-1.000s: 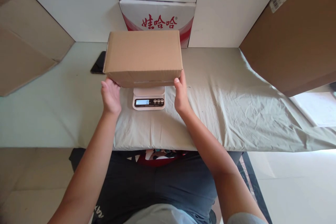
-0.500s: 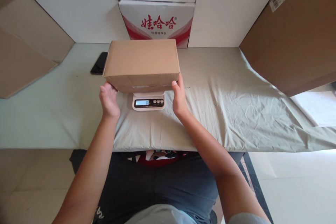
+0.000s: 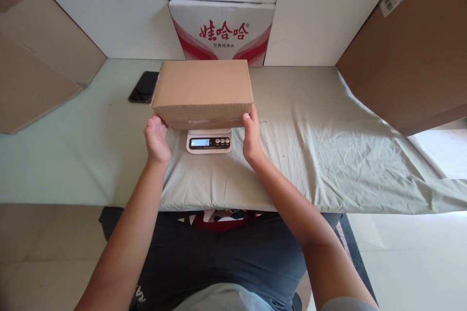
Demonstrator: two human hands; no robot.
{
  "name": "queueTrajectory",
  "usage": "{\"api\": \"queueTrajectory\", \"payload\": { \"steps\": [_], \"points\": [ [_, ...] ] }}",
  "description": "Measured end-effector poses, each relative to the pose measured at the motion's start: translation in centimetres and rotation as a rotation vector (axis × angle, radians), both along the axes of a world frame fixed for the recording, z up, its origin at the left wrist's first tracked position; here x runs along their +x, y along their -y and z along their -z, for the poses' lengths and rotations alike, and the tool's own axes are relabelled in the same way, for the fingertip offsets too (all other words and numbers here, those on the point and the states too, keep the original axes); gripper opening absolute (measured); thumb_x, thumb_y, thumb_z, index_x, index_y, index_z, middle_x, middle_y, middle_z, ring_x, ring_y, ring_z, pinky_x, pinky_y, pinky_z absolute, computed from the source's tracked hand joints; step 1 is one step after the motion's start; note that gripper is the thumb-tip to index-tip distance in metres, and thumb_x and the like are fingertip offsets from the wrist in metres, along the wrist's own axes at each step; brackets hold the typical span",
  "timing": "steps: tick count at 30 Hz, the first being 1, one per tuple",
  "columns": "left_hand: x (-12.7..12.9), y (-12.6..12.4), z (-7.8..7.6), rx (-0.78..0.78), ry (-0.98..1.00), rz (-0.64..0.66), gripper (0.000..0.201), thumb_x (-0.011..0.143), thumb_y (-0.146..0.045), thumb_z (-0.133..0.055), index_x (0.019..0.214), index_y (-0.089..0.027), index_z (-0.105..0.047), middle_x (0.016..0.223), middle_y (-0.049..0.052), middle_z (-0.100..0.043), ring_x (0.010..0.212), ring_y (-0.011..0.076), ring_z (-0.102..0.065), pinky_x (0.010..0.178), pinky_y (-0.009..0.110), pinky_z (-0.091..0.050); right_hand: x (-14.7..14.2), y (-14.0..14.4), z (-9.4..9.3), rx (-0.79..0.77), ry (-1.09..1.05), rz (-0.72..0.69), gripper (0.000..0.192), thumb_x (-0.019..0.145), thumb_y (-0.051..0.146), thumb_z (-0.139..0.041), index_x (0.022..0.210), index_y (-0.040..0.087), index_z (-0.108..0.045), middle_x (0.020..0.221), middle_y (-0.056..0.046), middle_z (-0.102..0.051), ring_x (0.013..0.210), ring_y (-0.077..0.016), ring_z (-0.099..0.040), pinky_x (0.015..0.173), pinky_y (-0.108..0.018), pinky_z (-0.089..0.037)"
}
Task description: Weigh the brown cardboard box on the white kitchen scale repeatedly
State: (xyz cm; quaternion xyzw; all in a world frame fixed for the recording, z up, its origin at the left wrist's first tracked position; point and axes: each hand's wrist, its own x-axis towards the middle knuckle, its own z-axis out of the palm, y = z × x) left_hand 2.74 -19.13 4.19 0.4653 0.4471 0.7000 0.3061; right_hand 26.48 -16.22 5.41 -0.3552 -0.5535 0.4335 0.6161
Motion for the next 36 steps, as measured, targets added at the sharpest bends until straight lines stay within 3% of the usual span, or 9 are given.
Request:
{"api": "queueTrajectory", "payload": {
  "steps": [7, 15, 28, 32, 36],
  "points": [
    [-0.08, -0.15, 0.10, -0.017, -0.002, -0.030, 0.071, 0.093, -0.079, -0.043, 0.125, -0.024, -0.074, 0.122, 0.008, -0.078, 0.126, 0.0261, -0.069, 0.107, 0.034, -0.052, -0.33, 0.34, -0.25, 0.005, -0.056, -0.005, 0.045, 0.098, 0.061, -0.046, 0.134, 0.042, -0.065, 0.147, 0.002, -0.066, 0.153, -0.0290, -0.048, 0.134, -0.053, -0.032],
    [0.09, -0.23, 0.00, -0.034, 0.032, -0.050, 0.070, 0.092, -0.079, -0.046, 0.121, -0.023, -0.075, 0.121, 0.009, -0.078, 0.127, 0.0276, -0.069, 0.108, 0.036, -0.052, -0.39, 0.25, 0.07, -0.033, -0.077, 0.002, 0.048, 0.095, 0.064, -0.049, 0.133, 0.039, -0.064, 0.146, 0.001, -0.066, 0.148, -0.0299, -0.051, 0.133, -0.053, -0.035],
    [-0.19, -0.45, 0.31, -0.037, 0.020, -0.001, 0.064, 0.094, -0.071, -0.049, 0.129, -0.022, -0.071, 0.136, 0.011, -0.074, 0.139, 0.0316, -0.062, 0.118, 0.042, -0.047, -0.30, 0.27, 0.12, -0.028, -0.048, 0.004, 0.052, 0.095, 0.064, -0.048, 0.138, 0.037, -0.060, 0.149, -0.001, -0.064, 0.149, -0.0298, -0.050, 0.131, -0.053, -0.037],
    [-0.39, -0.56, 0.50, 0.003, -0.011, 0.025, 0.066, 0.096, -0.071, -0.046, 0.138, -0.025, -0.067, 0.152, 0.009, -0.065, 0.150, 0.0299, -0.052, 0.127, 0.043, -0.039, 0.05, 0.45, -0.14, -0.042, -0.082, 0.041, 0.058, 0.093, 0.066, -0.048, 0.144, 0.039, -0.056, 0.161, 0.002, -0.054, 0.160, -0.0291, -0.039, 0.137, -0.055, -0.026],
    [-0.54, -0.58, 0.34, 0.022, -0.007, 0.023, 0.070, 0.096, -0.071, -0.045, 0.151, -0.029, -0.056, 0.170, 0.004, -0.045, 0.163, 0.0266, -0.033, 0.134, 0.041, -0.027, 0.45, 0.31, -0.30, -0.113, -0.192, 0.107, 0.064, 0.090, 0.067, -0.049, 0.148, 0.040, -0.049, 0.167, 0.005, -0.046, 0.164, -0.0268, -0.033, 0.139, -0.057, -0.021]
  ]
}}
